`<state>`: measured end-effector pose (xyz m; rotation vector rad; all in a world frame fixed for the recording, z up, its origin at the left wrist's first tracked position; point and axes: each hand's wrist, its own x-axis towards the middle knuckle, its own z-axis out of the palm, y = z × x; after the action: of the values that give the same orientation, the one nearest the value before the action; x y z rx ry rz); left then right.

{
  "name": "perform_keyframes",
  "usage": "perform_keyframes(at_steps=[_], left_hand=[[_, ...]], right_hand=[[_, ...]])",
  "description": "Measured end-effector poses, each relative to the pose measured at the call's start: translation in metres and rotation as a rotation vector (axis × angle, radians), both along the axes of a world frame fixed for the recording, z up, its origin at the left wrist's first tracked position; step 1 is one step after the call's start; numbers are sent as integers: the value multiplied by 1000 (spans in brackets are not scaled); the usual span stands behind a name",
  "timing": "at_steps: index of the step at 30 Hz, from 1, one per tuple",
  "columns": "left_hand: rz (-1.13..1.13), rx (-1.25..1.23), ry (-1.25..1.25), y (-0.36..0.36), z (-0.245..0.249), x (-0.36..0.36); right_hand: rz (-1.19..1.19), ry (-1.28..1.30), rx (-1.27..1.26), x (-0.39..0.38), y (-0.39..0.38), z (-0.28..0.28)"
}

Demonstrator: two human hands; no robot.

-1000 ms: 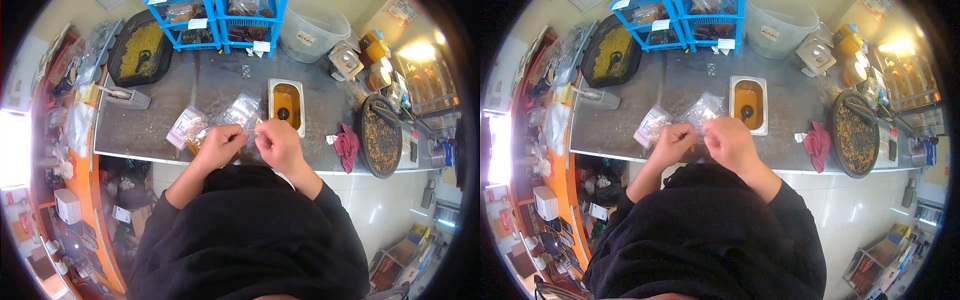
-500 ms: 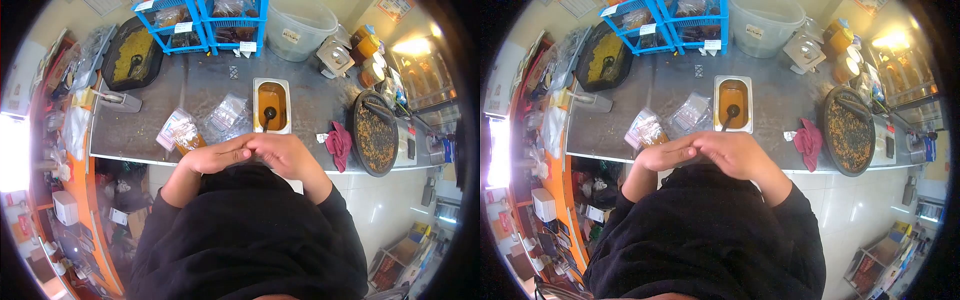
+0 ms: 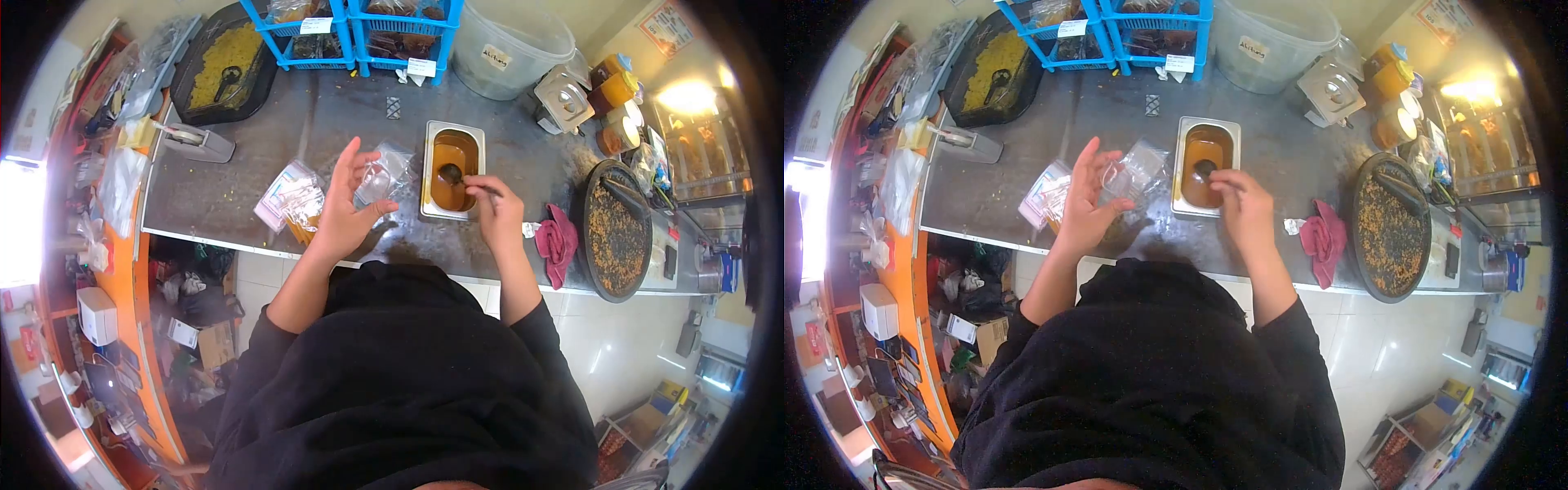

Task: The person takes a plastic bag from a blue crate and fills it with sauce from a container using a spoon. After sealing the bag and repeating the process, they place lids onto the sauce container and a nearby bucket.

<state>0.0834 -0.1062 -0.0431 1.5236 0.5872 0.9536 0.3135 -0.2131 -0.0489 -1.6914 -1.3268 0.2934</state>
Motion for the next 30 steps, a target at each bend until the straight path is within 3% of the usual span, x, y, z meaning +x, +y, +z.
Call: perform_keyframes(at_steps=[3, 6, 9, 18, 24, 30], left_hand=[[57, -124, -30, -2, -6, 10], [73, 63, 62, -1, -17, 18], [69, 137, 217, 0, -20, 20], [39, 160, 320, 3, -13, 32], [49, 266, 407, 8, -14, 38], [54, 404, 429, 6, 2, 54]], right_hand=[[-64, 144, 59, 12, -3, -20], [-121, 261, 7, 18, -9, -43], [-218, 577, 128, 24, -10, -59], [-509, 1100, 135, 45, -25, -66], [-569, 1257, 119, 47, -27, -53], [-511, 1166, 351, 47, -20, -5]])
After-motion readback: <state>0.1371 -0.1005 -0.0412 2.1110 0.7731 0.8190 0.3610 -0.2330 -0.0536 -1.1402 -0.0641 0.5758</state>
